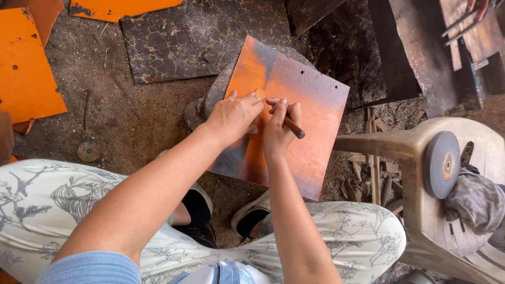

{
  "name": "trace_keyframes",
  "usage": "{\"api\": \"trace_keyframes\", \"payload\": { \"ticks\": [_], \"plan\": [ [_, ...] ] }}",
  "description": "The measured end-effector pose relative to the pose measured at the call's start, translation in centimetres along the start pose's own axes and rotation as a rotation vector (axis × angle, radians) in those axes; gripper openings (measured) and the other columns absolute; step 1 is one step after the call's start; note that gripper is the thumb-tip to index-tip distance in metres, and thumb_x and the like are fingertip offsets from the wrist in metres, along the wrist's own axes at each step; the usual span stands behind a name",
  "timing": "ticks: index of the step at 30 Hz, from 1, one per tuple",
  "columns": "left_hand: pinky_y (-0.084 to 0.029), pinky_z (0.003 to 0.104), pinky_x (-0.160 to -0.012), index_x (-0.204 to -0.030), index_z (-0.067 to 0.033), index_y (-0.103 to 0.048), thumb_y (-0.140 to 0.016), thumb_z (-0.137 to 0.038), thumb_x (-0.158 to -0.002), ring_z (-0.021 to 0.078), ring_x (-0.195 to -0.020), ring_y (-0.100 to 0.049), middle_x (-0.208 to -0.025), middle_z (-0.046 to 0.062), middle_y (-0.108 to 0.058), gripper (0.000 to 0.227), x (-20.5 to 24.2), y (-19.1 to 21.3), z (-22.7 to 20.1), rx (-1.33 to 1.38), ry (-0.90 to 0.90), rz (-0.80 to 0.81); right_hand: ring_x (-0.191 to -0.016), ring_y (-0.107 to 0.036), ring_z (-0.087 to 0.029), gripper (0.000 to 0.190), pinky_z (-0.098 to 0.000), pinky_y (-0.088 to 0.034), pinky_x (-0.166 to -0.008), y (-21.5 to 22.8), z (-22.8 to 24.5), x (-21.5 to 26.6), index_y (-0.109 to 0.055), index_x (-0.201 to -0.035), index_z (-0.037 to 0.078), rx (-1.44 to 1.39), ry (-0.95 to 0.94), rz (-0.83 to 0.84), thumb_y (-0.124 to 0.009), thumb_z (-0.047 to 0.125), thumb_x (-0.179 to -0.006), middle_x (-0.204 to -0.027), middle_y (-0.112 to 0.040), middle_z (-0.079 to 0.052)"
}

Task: The person uses a small carving tool to cut and shape a piece of orange material placed on a metal sheet. They repeatedly press the tool along curved lines to separate a small shaped piece from the larger sheet.

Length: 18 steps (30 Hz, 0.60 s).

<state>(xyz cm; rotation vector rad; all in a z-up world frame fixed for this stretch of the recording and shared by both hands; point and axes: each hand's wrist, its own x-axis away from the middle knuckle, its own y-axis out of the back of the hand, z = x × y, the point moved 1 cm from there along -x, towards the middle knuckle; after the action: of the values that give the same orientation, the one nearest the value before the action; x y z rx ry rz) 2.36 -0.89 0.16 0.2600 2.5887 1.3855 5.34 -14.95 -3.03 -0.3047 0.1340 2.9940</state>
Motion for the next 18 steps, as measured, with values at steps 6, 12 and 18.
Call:
{"api": "trace_keyframes", "payload": {
  "ticks": [6, 12, 18],
  "plan": [
    [-0.045, 0.052, -0.108, -0.113, -0.0080, -0.067, -0.089, -0.029, -0.067, 0.0285, -0.126, -0.061, -0.126, 0.007, -0.067, 0.055, 0.1, -0.9, 0.6, 0.031, -0.019, -0.081, -0.085, -0.066, -0.017, 0.029, -0.0304, -0.053, -0.081, 0.1, -0.6, 1.1, -0.040, -0.082, 0.005, -0.099, -0.036, -0.028, -0.049, 0.004, -0.109, -0.081, -0.063, -0.009],
    [-0.046, 0.052, -0.105, -0.112, -0.0085, -0.069, -0.086, -0.030, -0.070, 0.0280, -0.120, -0.063, -0.124, 0.009, -0.068, 0.050, 0.3, -1.7, 1.3, 0.034, -0.049, -0.128, -0.078, -0.068, -0.017, 0.024, -0.0329, -0.058, -0.077, 2.0, 3.7, -1.6, -0.047, -0.083, 0.004, -0.185, -0.188, 0.210, -0.055, 0.004, -0.106, -0.078, -0.062, -0.008],
    [-0.057, 0.051, -0.072, -0.088, -0.0138, -0.069, -0.073, -0.018, -0.081, 0.0381, -0.088, -0.070, -0.096, 0.016, -0.071, 0.009, -0.3, -3.2, 1.6, 0.044, -0.011, -0.236, -0.081, -0.074, -0.016, 0.015, -0.0292, -0.059, -0.076, 5.7, 5.8, -2.1, -0.062, -0.091, -0.002, 0.335, -0.228, 0.407, -0.055, 0.006, -0.101, -0.086, -0.070, -0.011]
  ]
}}
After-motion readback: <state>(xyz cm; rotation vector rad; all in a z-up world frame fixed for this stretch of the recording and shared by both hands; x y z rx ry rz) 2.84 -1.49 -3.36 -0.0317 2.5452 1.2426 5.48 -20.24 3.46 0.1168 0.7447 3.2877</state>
